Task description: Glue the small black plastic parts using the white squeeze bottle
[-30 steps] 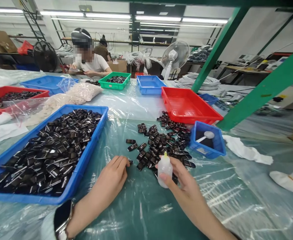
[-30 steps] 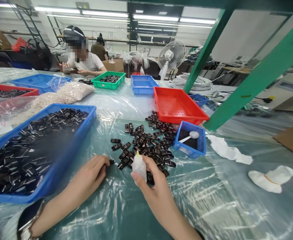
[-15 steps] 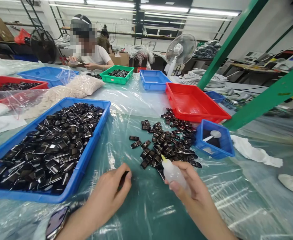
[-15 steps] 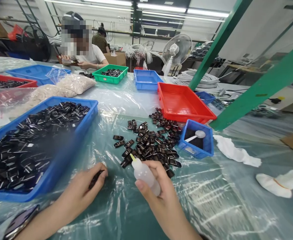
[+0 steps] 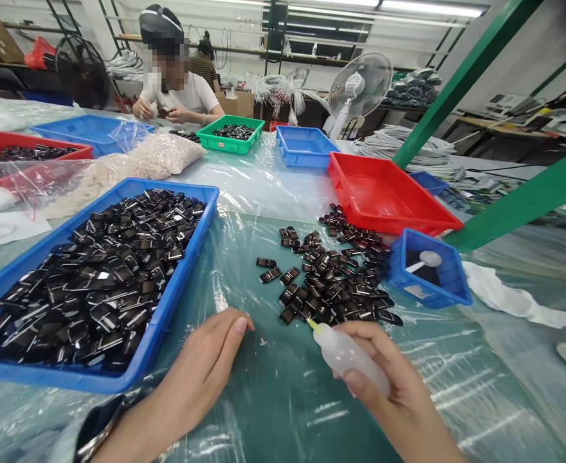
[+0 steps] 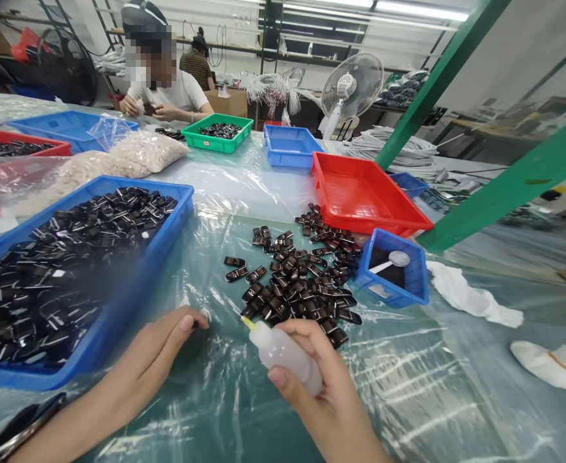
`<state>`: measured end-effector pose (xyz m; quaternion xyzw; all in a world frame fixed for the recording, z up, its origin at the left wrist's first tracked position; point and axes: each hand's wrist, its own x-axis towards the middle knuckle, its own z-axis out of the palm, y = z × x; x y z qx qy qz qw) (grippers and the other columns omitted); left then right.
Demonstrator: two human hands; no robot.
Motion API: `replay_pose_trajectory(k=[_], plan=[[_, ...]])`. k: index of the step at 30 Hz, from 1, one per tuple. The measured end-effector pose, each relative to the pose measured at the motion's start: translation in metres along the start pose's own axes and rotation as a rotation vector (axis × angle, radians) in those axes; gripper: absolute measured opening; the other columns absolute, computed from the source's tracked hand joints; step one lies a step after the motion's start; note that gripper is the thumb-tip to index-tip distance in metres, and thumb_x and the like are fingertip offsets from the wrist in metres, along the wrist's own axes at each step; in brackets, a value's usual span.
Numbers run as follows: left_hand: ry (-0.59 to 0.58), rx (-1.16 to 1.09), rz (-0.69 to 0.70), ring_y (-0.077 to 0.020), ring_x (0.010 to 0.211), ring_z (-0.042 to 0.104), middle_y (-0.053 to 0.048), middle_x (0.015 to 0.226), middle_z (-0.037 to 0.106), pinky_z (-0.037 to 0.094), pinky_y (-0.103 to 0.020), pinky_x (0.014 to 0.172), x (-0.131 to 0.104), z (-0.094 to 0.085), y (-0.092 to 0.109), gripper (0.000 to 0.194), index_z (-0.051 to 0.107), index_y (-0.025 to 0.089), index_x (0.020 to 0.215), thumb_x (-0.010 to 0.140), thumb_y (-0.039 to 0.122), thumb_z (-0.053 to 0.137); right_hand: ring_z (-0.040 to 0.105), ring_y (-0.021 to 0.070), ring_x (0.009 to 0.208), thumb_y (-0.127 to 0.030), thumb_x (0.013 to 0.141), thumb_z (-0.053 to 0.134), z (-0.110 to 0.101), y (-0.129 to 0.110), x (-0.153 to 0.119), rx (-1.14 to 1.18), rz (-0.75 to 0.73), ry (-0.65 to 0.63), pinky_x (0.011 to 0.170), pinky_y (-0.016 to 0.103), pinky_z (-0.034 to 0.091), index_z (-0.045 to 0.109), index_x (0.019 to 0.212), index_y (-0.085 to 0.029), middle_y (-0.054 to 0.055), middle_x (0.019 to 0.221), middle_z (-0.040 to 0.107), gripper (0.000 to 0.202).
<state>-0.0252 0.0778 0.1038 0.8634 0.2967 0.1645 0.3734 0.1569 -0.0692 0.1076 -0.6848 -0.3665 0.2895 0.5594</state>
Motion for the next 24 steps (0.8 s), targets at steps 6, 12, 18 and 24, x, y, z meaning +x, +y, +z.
replay_pose_trajectory(k=[6, 12, 18, 24], plan=[[0.062, -0.149, 0.100, -0.0213, 0.100, 0.058, -0.006, 0.109, 0.059, 0.049, -0.032, 0.081, -0.007, 0.004, -0.002, 0.023, 0.048, 0.027, 0.122, 0.101, 0.025, 0.037, 0.070, 0.0197, 0.072, -0.036, 0.069, 0.079, -0.008, 0.006, 0.003, -0.159, -0.137, -0.031, 0.057, 0.024, 0.057, 0.073, 0.096, -0.038, 0.000, 0.093, 0.075, 0.028], [0.118, -0.222, 0.135, -0.0201, 0.096, 0.059, -0.003, 0.104, 0.061, 0.051, -0.029, 0.074, -0.012, 0.007, -0.005, 0.016, 0.052, 0.031, 0.114, 0.098, 0.030, 0.050, 0.073, 0.0211, 0.071, -0.032, 0.063, 0.083, -0.011, 0.005, 0.006, -0.197, -0.184, -0.051, 0.063, 0.028, 0.061, 0.075, 0.095, -0.042, -0.002, 0.092, 0.078, 0.034], [0.099, -0.237, 0.242, -0.0181, 0.094, 0.057, -0.002, 0.102, 0.061, 0.047, -0.027, 0.075, -0.013, 0.007, -0.005, 0.017, 0.052, 0.029, 0.116, 0.098, 0.031, 0.051, 0.072, 0.0170, 0.069, -0.025, 0.062, 0.084, -0.008, 0.004, 0.006, -0.201, -0.176, -0.076, 0.060, 0.022, 0.059, 0.074, 0.095, -0.047, -0.006, 0.091, 0.077, 0.041], [0.061, -0.248, 0.324, -0.0175, 0.093, 0.054, -0.003, 0.102, 0.060, 0.043, -0.028, 0.078, -0.011, 0.008, -0.006, 0.018, 0.052, 0.025, 0.116, 0.099, 0.027, 0.051, 0.070, 0.0210, 0.071, -0.033, 0.061, 0.084, -0.004, 0.002, 0.003, -0.196, -0.132, -0.032, 0.060, 0.027, 0.057, 0.075, 0.092, -0.049, -0.005, 0.087, 0.076, 0.036]])
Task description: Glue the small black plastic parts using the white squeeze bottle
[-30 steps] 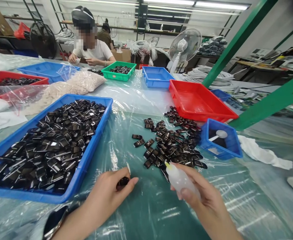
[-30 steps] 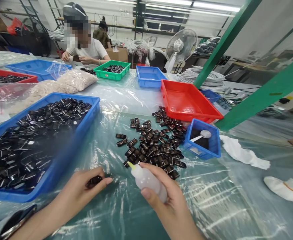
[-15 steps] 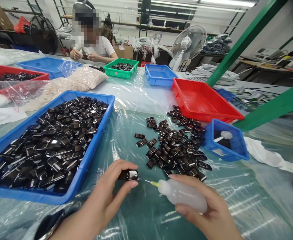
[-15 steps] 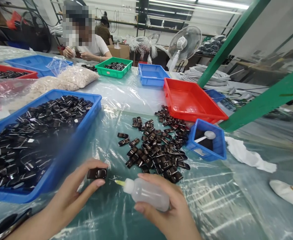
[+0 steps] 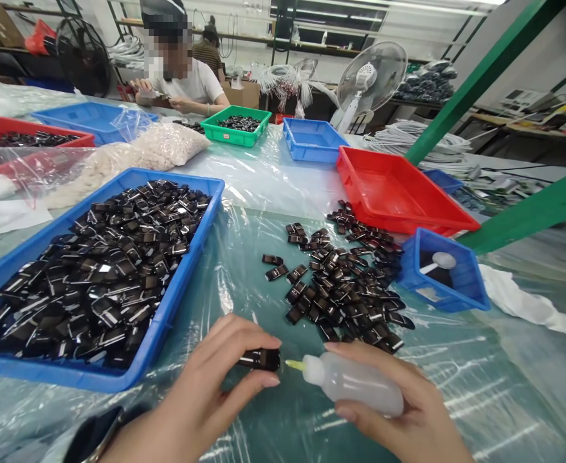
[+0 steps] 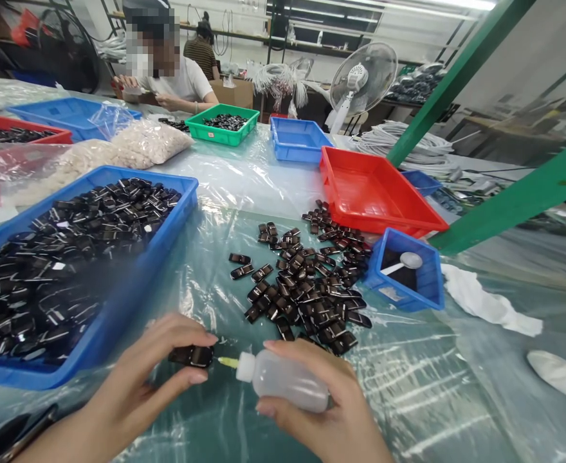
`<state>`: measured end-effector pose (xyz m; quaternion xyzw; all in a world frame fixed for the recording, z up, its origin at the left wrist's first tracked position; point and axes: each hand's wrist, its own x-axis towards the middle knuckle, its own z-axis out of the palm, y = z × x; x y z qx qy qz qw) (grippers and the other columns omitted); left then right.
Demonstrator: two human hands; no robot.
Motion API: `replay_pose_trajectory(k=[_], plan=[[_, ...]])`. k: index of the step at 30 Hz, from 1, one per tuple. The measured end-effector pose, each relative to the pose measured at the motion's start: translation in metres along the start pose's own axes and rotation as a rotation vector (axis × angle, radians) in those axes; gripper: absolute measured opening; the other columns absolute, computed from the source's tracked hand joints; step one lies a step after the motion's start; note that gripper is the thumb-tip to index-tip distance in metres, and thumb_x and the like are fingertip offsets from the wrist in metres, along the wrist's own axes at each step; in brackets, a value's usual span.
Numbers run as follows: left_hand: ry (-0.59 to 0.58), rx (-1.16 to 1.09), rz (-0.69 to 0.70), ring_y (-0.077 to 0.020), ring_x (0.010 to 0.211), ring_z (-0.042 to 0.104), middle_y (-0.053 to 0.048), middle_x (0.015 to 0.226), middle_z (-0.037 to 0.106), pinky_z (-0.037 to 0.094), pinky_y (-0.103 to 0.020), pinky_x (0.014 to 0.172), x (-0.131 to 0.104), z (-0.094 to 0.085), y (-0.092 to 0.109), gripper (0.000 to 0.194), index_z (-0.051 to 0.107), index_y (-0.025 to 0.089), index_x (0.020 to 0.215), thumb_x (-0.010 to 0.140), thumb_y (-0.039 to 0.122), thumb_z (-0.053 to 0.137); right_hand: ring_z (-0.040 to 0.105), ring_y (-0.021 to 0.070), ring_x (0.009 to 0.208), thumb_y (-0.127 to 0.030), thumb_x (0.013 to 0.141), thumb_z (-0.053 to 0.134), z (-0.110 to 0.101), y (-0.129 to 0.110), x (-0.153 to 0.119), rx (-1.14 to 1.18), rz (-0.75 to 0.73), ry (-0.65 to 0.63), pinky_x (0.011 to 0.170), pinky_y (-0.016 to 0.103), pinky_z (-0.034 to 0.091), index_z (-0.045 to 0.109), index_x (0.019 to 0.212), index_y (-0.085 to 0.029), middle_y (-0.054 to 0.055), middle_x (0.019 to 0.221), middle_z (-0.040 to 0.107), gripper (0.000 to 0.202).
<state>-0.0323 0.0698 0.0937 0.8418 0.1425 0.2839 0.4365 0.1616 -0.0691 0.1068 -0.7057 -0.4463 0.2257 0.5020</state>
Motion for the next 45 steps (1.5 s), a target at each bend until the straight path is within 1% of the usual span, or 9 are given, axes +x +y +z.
replay_pose_trajectory(k=[5, 8, 11, 14, 16, 19, 25, 38, 45], plan=[[-0.055, -0.007, 0.035, -0.0160, 0.092, 0.054, -0.002, 0.101, 0.060, 0.043, -0.027, 0.079, 0.001, -0.002, 0.004, 0.019, 0.053, 0.022, 0.116, 0.097, 0.023, 0.055, 0.068, 0.0210, 0.064, -0.030, 0.065, 0.083, -0.006, -0.002, 0.004, -0.008, -0.096, -0.144, 0.053, 0.028, 0.054, 0.069, 0.104, -0.055, -0.005, 0.077, 0.073, 0.048], [-0.082, 0.013, 0.028, -0.0158, 0.091, 0.053, -0.002, 0.100, 0.060, 0.042, -0.026, 0.078, 0.001, -0.005, 0.008, 0.019, 0.053, 0.021, 0.115, 0.096, 0.021, 0.056, 0.068, 0.0206, 0.063, -0.036, 0.067, 0.083, -0.009, -0.002, 0.005, -0.030, -0.136, -0.166, 0.052, 0.028, 0.054, 0.067, 0.107, -0.055, -0.005, 0.077, 0.072, 0.047], [-0.106, 0.025, 0.019, -0.0157, 0.090, 0.053, -0.001, 0.099, 0.060, 0.042, -0.026, 0.078, 0.000, -0.005, 0.009, 0.019, 0.053, 0.022, 0.114, 0.095, 0.023, 0.058, 0.069, 0.0194, 0.070, -0.034, 0.068, 0.083, -0.013, 0.000, 0.004, -0.106, -0.202, -0.202, 0.055, 0.026, 0.056, 0.063, 0.114, -0.053, -0.006, 0.083, 0.072, 0.052], [-0.081, 0.019, 0.042, -0.0155, 0.090, 0.053, -0.001, 0.098, 0.060, 0.041, -0.026, 0.080, -0.001, -0.004, 0.007, 0.018, 0.054, 0.021, 0.112, 0.095, 0.026, 0.057, 0.069, 0.0178, 0.075, -0.028, 0.069, 0.083, -0.018, 0.002, 0.003, -0.202, -0.299, -0.239, 0.059, 0.024, 0.057, 0.060, 0.120, -0.047, -0.006, 0.090, 0.071, 0.059], [-0.061, 0.016, 0.060, -0.0154, 0.090, 0.053, -0.001, 0.098, 0.061, 0.041, -0.026, 0.081, -0.001, -0.003, 0.006, 0.018, 0.055, 0.020, 0.112, 0.096, 0.026, 0.057, 0.069, 0.0168, 0.076, -0.030, 0.071, 0.082, -0.021, 0.002, 0.003, -0.245, -0.349, -0.242, 0.060, 0.023, 0.057, 0.059, 0.122, -0.043, -0.005, 0.091, 0.071, 0.058], [-0.086, 0.015, 0.056, -0.0150, 0.090, 0.053, -0.001, 0.098, 0.061, 0.041, -0.025, 0.080, -0.001, -0.002, 0.006, 0.019, 0.055, 0.020, 0.112, 0.094, 0.024, 0.059, 0.069, 0.0164, 0.078, -0.035, 0.073, 0.080, -0.022, 0.002, 0.003, -0.281, -0.390, -0.252, 0.060, 0.022, 0.057, 0.057, 0.122, -0.041, -0.004, 0.091, 0.070, 0.055], [-0.060, -0.007, 0.059, -0.0141, 0.090, 0.053, -0.001, 0.098, 0.061, 0.041, -0.024, 0.079, -0.002, -0.002, 0.007, 0.020, 0.056, 0.020, 0.113, 0.094, 0.026, 0.059, 0.068, 0.0167, 0.081, -0.038, 0.078, 0.074, -0.019, 0.002, 0.004, -0.306, -0.398, -0.261, 0.065, 0.023, 0.058, 0.055, 0.124, -0.040, -0.004, 0.093, 0.070, 0.051], [-0.057, -0.015, 0.071, -0.0133, 0.090, 0.053, -0.001, 0.097, 0.061, 0.041, -0.023, 0.080, -0.002, -0.001, 0.008, 0.018, 0.057, 0.018, 0.111, 0.094, 0.023, 0.059, 0.070, 0.0185, 0.081, -0.040, 0.082, 0.070, -0.019, 0.003, 0.002, -0.312, -0.400, -0.276, 0.059, 0.024, 0.058, 0.050, 0.127, -0.043, -0.003, 0.090, 0.071, 0.050], [-0.074, -0.012, 0.054, -0.0135, 0.089, 0.053, -0.001, 0.097, 0.061, 0.041, -0.023, 0.080, -0.003, -0.002, 0.008, 0.019, 0.057, 0.018, 0.112, 0.094, 0.024, 0.060, 0.070, 0.0172, 0.080, -0.040, 0.083, 0.069, -0.021, 0.001, 0.004, -0.313, -0.413, -0.286, 0.062, 0.024, 0.059, 0.052, 0.126, -0.040, -0.003, 0.089, 0.071, 0.047]])
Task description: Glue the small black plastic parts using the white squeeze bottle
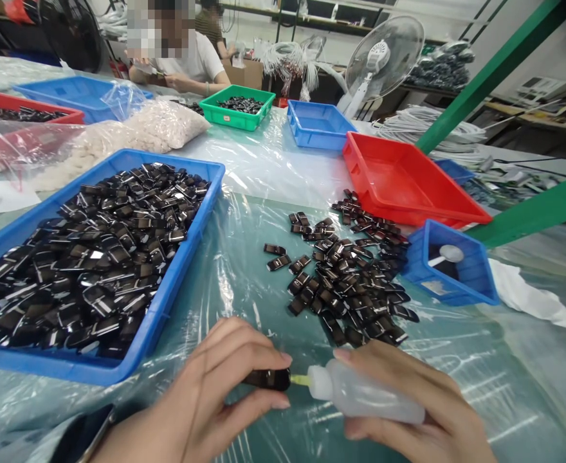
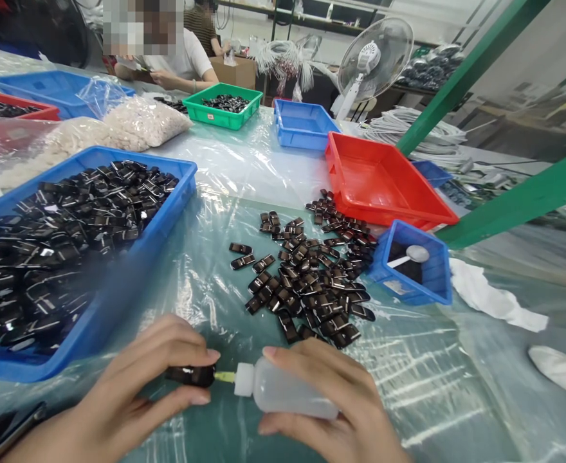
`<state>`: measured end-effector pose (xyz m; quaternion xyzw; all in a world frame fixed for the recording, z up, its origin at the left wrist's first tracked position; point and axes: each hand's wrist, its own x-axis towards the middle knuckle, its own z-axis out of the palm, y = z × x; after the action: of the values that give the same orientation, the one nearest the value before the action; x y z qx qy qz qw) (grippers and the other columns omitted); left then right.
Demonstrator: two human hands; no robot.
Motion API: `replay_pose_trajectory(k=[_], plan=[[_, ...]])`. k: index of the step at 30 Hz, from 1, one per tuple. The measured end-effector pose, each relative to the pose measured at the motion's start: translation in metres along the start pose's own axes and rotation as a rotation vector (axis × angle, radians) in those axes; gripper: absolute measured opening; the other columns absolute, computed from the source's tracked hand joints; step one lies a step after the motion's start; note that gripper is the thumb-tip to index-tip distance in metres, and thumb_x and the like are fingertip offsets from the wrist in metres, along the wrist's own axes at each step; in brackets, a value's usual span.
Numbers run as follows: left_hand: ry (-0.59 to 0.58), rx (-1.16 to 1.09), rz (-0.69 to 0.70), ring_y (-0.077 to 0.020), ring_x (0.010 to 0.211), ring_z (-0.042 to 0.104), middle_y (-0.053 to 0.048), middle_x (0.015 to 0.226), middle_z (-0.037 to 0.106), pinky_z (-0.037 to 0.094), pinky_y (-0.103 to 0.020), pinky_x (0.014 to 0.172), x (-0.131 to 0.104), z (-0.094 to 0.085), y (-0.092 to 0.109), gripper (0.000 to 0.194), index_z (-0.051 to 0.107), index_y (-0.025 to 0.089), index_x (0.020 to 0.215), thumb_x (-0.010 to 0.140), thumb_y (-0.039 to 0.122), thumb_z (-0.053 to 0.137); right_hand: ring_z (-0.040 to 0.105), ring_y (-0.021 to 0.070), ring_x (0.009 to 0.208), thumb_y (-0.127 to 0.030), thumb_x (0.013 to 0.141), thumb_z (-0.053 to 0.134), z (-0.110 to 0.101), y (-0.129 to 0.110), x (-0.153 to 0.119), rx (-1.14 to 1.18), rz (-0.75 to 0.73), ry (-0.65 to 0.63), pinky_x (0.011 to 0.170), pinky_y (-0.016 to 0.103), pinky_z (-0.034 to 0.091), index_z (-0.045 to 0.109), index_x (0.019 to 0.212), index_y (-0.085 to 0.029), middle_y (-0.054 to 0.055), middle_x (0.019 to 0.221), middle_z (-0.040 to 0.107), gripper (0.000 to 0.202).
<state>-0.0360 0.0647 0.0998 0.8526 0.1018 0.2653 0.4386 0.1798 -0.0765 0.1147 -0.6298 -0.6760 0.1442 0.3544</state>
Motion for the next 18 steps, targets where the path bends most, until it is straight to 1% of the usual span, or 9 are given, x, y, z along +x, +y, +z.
replay_pose_trajectory(k=[4, 8, 10, 13, 16, 18], plan=[[-0.030, 0.002, -0.035, -0.0138, 0.087, 0.056, 0.000, 0.096, 0.062, 0.043, -0.024, 0.078, 0.000, 0.000, 0.001, 0.016, 0.056, 0.021, 0.111, 0.096, 0.025, 0.057, 0.070, 0.0172, 0.084, -0.039, 0.079, 0.072, -0.002, 0.002, 0.003, -0.013, -0.011, -0.028, 0.066, 0.023, 0.060, 0.053, 0.125, -0.039, -0.003, 0.093, 0.071, 0.049], [-0.110, 0.038, -0.144, -0.0144, 0.076, 0.061, 0.002, 0.090, 0.066, 0.046, -0.026, 0.071, 0.000, 0.001, -0.001, 0.021, 0.054, 0.025, 0.115, 0.096, 0.032, 0.056, 0.070, 0.0169, 0.082, -0.041, 0.082, 0.069, -0.001, 0.002, 0.004, -0.001, -0.040, 0.010, 0.063, 0.022, 0.059, 0.055, 0.124, -0.038, -0.002, 0.092, 0.071, 0.045], [-0.125, 0.073, -0.147, -0.0154, 0.072, 0.061, 0.001, 0.085, 0.066, 0.047, -0.027, 0.068, 0.001, 0.000, 0.000, 0.017, 0.056, 0.024, 0.109, 0.098, 0.035, 0.051, 0.070, 0.0172, 0.082, -0.041, 0.081, 0.070, -0.001, 0.001, 0.004, 0.000, -0.035, 0.022, 0.062, 0.023, 0.059, 0.056, 0.124, -0.038, -0.001, 0.093, 0.070, 0.045], [-0.149, 0.150, -0.149, -0.0176, 0.076, 0.061, -0.002, 0.091, 0.064, 0.049, -0.027, 0.066, 0.003, -0.003, 0.004, 0.018, 0.057, 0.023, 0.102, 0.101, 0.033, 0.043, 0.069, 0.0180, 0.082, -0.038, 0.077, 0.075, -0.002, -0.001, 0.002, 0.001, 0.027, 0.022, 0.062, 0.024, 0.059, 0.057, 0.123, -0.040, -0.002, 0.094, 0.069, 0.049], [-0.179, 0.195, -0.183, -0.0194, 0.081, 0.062, -0.004, 0.096, 0.062, 0.053, -0.027, 0.068, 0.002, -0.006, 0.009, 0.019, 0.055, 0.024, 0.105, 0.099, 0.038, 0.043, 0.069, 0.0188, 0.080, -0.033, 0.076, 0.077, -0.003, -0.002, 0.001, 0.026, 0.070, 0.028, 0.062, 0.025, 0.059, 0.058, 0.122, -0.041, -0.002, 0.094, 0.069, 0.051], [-0.171, 0.202, -0.195, -0.0203, 0.087, 0.063, -0.003, 0.097, 0.061, 0.055, -0.026, 0.071, -0.001, -0.007, 0.010, 0.020, 0.054, 0.026, 0.108, 0.099, 0.040, 0.043, 0.069, 0.0192, 0.080, -0.033, 0.075, 0.078, -0.003, -0.001, 0.000, 0.050, 0.083, 0.036, 0.061, 0.025, 0.058, 0.059, 0.121, -0.042, -0.002, 0.093, 0.069, 0.050]])
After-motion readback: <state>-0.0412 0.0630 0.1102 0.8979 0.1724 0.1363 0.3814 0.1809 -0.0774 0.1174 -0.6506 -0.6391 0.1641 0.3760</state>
